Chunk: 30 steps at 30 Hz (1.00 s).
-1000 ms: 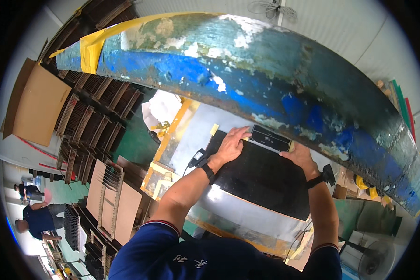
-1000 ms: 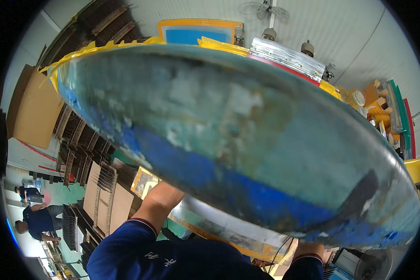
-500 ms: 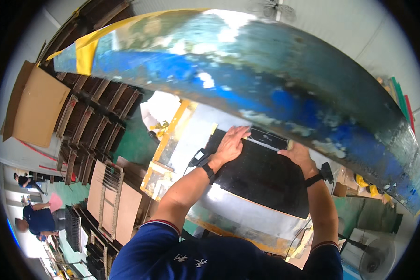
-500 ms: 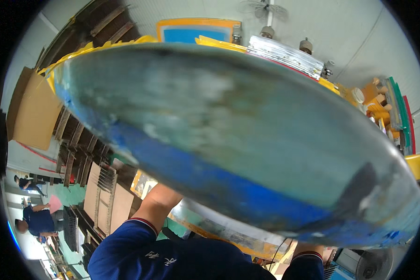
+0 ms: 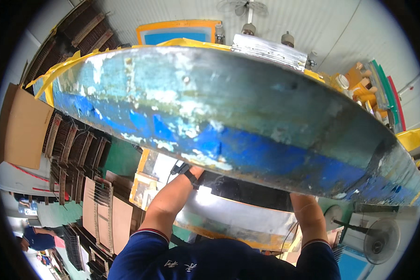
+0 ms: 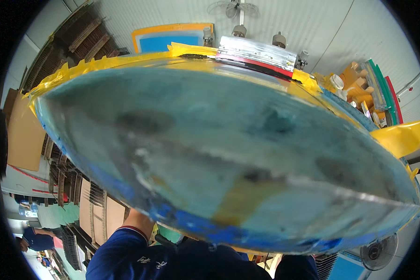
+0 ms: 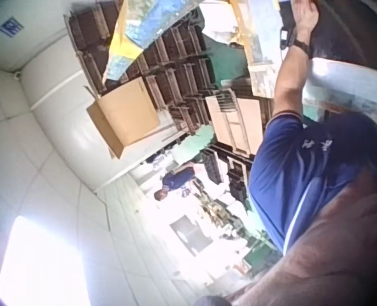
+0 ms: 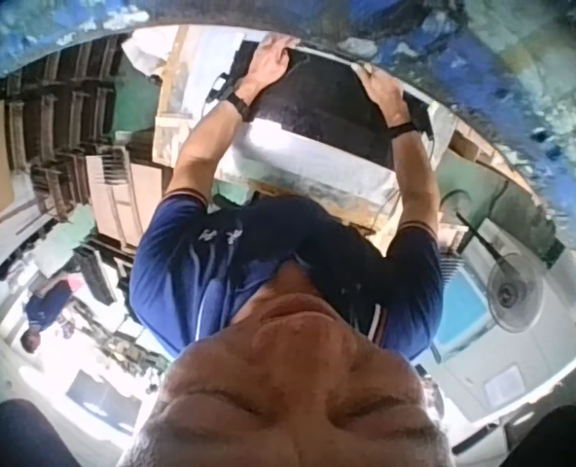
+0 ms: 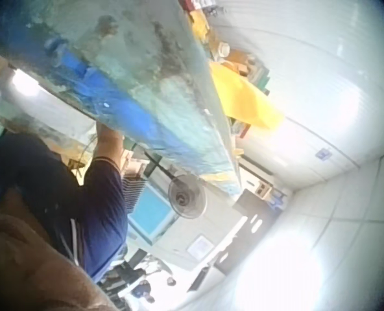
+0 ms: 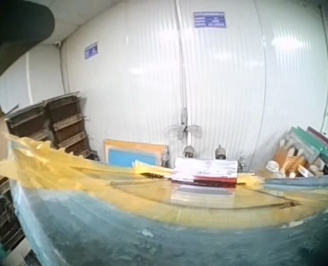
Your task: Applying ink to plates using a manual screen printing press and squeegee.
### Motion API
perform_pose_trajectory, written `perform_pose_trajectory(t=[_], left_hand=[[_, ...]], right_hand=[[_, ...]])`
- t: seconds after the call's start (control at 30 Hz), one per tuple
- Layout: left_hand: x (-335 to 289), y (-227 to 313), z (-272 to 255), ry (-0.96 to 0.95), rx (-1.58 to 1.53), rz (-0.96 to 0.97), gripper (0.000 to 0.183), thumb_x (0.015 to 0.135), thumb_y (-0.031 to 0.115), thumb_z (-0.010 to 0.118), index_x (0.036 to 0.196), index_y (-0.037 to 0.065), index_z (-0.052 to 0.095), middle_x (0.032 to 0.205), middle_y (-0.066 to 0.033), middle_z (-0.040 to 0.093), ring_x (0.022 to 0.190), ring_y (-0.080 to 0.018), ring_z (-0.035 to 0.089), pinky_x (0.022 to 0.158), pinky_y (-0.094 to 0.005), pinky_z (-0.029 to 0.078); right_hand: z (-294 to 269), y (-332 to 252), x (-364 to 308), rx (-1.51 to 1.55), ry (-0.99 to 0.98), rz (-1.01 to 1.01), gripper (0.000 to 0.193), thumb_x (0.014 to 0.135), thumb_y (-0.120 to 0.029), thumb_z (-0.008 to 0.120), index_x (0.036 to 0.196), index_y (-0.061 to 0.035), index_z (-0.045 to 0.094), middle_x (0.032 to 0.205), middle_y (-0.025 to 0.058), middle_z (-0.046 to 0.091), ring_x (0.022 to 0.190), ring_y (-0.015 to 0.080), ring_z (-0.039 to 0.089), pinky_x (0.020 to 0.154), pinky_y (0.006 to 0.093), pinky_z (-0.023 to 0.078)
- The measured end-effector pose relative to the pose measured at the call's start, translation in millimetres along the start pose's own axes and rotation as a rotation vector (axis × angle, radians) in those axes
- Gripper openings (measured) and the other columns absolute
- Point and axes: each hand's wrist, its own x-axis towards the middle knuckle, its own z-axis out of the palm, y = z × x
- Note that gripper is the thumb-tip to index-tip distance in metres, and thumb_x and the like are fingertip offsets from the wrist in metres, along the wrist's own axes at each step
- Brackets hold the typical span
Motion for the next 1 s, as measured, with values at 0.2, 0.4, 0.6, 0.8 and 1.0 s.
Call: perform_pose_trajectory(t=[0.2, 0.4, 0.6, 0.8, 1.0], left_hand=[[-9.6, -9.8, 23.6, -0.003, -0.018, -0.065, 0.047, 0.086, 0.005, 0.05, 0.131, 0.015, 0.058, 0.128, -0.0142, 0.059, 0.12, -0.0376, 0.052, 0.103, -0.0455, 0.044], [6.3, 4.8, 14.3, -0.012, -0.051, -0.014, 0.043, 0.085, 0.008, 0.052, 0.128, 0.011, 0.059, 0.124, -0.0186, 0.06, 0.116, -0.0393, 0.054, 0.101, -0.0464, 0.045], [-5.9, -10.2, 8.2, -0.054, 0.051, -0.16, 0.029, 0.085, 0.015, 0.054, 0.112, 0.008, 0.063, 0.108, -0.0218, 0.064, 0.107, -0.0411, 0.057, 0.094, -0.0479, 0.047], [-11.8, -19.8, 22.1, -0.102, 0.072, -0.209, 0.027, 0.085, 0.017, 0.054, 0.107, 0.005, 0.063, 0.099, -0.0241, 0.065, 0.098, -0.0417, 0.06, 0.09, -0.0491, 0.047], [-12.4, -17.3, 20.3, -0.042, 0.157, -0.115, 0.029, 0.086, 0.018, 0.054, 0.111, 0.005, 0.062, 0.1, -0.0248, 0.064, 0.097, -0.0423, 0.06, 0.087, -0.0498, 0.048]], right_hand=[[-24.1, -14.8, 13.2, 0.083, 0.099, 0.152, 0.048, 0.097, -0.052, 0.051, 0.101, -0.0075, 0.068, 0.086, 0.021, 0.069, 0.083, 0.0389, 0.067, 0.071, 0.0481, 0.053], [4.9, 8.0, 3.2, 0.078, -0.126, 0.241, 0.046, 0.097, -0.05, 0.052, 0.107, -0.0085, 0.069, 0.086, 0.0204, 0.069, 0.084, 0.0403, 0.066, 0.073, 0.0489, 0.052], [25.8, 5.3, 4.2, -0.016, -0.01, 0.051, 0.044, 0.096, -0.046, 0.056, 0.112, -0.0073, 0.069, 0.088, 0.0215, 0.069, 0.086, 0.0403, 0.066, 0.074, 0.0481, 0.052], [-1.1, 1.3, 13.0, 0.107, 0.089, 0.022, 0.043, 0.096, -0.045, 0.057, 0.112, -0.0065, 0.069, 0.09, 0.0221, 0.068, 0.087, 0.04, 0.066, 0.074, 0.0477, 0.052], [-6.9, 3.7, 10.9, 0.149, 0.131, -0.017, 0.043, 0.096, -0.044, 0.058, 0.113, -0.0057, 0.068, 0.091, 0.0227, 0.068, 0.087, 0.0397, 0.066, 0.075, 0.0472, 0.052]])
